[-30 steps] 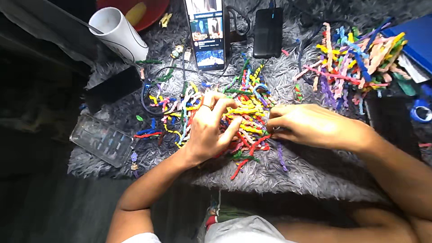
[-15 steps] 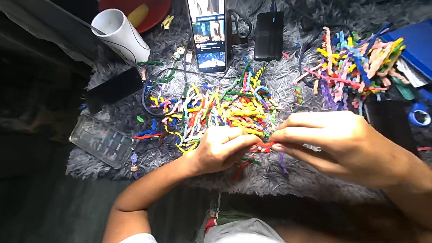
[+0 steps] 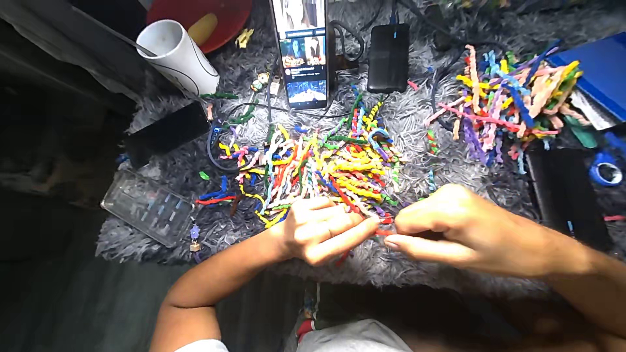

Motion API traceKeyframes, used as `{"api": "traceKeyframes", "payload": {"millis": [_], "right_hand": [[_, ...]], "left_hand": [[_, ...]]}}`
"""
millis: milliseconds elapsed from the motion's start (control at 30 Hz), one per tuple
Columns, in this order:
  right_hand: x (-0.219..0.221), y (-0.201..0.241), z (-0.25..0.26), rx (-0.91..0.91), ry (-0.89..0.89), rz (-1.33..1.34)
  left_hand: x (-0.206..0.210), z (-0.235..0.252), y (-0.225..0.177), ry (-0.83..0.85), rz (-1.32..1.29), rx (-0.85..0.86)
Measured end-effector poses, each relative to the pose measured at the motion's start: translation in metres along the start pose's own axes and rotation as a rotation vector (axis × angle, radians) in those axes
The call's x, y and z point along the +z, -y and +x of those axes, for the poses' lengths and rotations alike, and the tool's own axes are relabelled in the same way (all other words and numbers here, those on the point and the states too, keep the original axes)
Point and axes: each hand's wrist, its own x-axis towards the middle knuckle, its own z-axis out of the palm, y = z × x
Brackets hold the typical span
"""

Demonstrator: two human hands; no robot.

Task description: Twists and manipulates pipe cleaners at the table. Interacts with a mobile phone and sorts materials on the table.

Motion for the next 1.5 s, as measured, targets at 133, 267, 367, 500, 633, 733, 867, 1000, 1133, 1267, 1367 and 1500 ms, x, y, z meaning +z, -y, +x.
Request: {"api": "traceKeyframes", "payload": {"millis": [133,267,367,500,633,733,867,1000,1133,1267,1367,1500], "right_hand": [[-0.005,0.004,-0.002,-0.22,-0.111,-0.193],[-0.009,0.009,-0.007,-0.345,-0.075,-0.339],[-0.011,0.014,-0.009,-0.378,-0.035,-0.364],[-0.015,0.017,-0.012,-0.377,-0.053,-0.363],[-0.019,0.012,-0.012,-0.361,-0.048,-0.347],[-0.021,0.011,-0.011,-0.361,-0.031,-0.341],[-0.023,0.019,-0.013,-0.368,-0.014,-0.369],[-0.037,0.016,-0.02,-0.3,-0.075,-0.394],[-0.079,0.0,-0.041,-0.013,-0.297,-0.578],[-0.125,-0.046,-0.056,0.553,-0.447,-0.778],[-0.149,-0.109,-0.084,0.676,-0.429,-0.867],[-0.126,-0.087,-0.067,0.713,-0.362,-0.878]], "left_hand": [[0.003,0.007,-0.004,0.033,-0.27,-0.13],[-0.003,0.015,0.002,0.206,-0.838,-0.293],[-0.009,0.019,0.004,0.302,-1.13,-0.396],[-0.014,0.02,0.006,0.383,-1.297,-0.515],[-0.015,0.02,0.009,0.454,-1.211,-0.548],[-0.016,0.021,0.012,0.505,-1.361,-0.576],[-0.014,0.019,0.014,0.595,-1.67,-0.638],[-0.017,0.016,0.016,0.542,-1.734,-0.759],[-0.014,0.009,0.023,0.104,-1.519,-0.875],[-0.016,0.013,0.027,-0.148,-1.36,-1.061],[-0.016,0.014,0.026,-0.187,-1.371,-1.089],[-0.016,0.012,0.026,-0.182,-1.401,-1.053]]}}
